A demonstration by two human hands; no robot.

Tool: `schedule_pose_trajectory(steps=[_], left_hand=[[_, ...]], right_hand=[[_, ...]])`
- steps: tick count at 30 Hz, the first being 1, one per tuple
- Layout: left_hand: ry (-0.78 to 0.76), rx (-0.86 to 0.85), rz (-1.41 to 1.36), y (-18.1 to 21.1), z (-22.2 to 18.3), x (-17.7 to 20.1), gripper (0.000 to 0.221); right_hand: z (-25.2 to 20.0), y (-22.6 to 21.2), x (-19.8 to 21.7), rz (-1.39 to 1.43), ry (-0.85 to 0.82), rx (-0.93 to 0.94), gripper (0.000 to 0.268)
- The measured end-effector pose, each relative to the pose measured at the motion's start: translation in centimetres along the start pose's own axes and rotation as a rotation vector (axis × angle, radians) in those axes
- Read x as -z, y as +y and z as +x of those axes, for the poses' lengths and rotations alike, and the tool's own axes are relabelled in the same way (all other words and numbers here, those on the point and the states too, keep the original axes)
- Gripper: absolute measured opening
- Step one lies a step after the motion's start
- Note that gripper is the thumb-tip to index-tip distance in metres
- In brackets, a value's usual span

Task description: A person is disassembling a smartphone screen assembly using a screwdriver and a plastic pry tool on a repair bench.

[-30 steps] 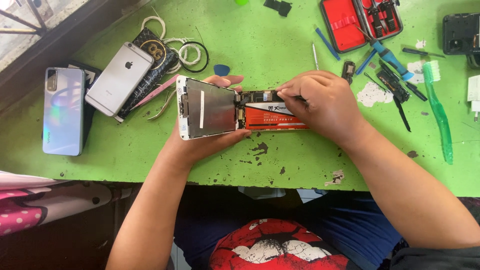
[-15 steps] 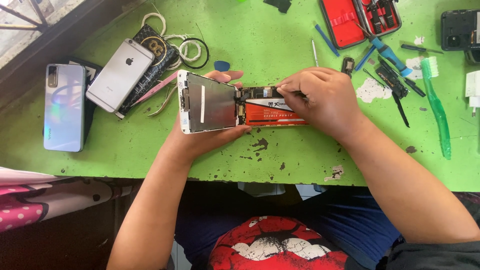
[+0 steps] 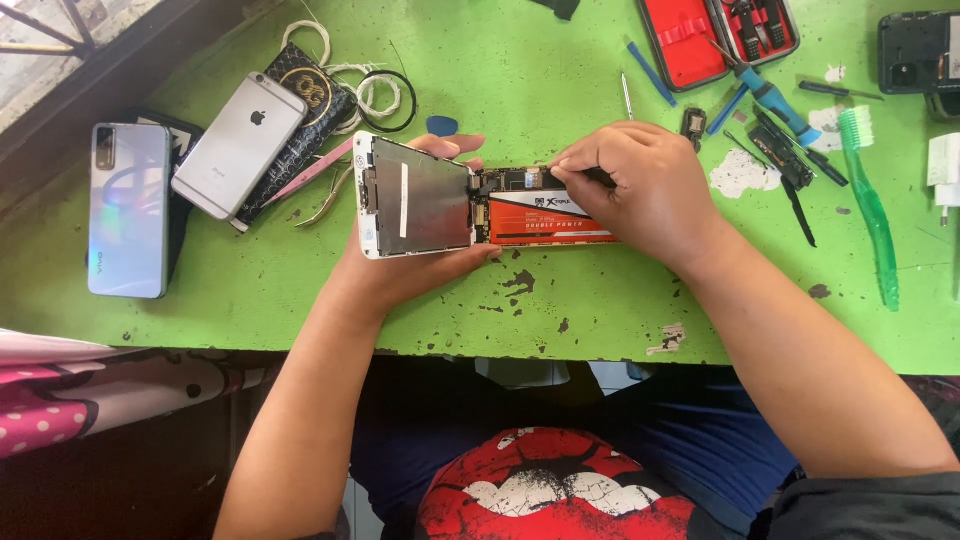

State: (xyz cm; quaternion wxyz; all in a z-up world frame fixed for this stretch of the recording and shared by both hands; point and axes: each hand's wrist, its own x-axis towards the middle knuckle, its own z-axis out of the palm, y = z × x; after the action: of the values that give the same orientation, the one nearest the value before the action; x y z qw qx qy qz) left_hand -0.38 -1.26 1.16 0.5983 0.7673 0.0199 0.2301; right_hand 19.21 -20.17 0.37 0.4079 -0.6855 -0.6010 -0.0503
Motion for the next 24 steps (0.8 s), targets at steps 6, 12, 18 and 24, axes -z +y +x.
schedule_pose_trajectory(steps=[6, 12, 18, 24], left_hand=[[0.004, 0.006, -0.014, 0.0, -0.1, 0.0, 0.076], [-0.003, 0.001, -0.013, 0.0, 0.0, 0.1, 0.076], [-0.032, 0.004, -0.029, -0.3, 0.2, 0.0, 0.080], [-0.010, 0.019, -0.005, 0.5, 0.2, -0.3, 0.077]], right_hand=[[0.0, -0.1, 0.1, 0.018, -0.012, 0.004, 0.012], [-0.2, 0.2, 0.1, 0.043, -0.023, -0.025, 0.012], [-1.2, 1.9, -0.9, 0.015, -0.015, -0.003, 0.011], [0.0, 0.2, -0.2, 0.025, 0.015, 0.037, 0.012]])
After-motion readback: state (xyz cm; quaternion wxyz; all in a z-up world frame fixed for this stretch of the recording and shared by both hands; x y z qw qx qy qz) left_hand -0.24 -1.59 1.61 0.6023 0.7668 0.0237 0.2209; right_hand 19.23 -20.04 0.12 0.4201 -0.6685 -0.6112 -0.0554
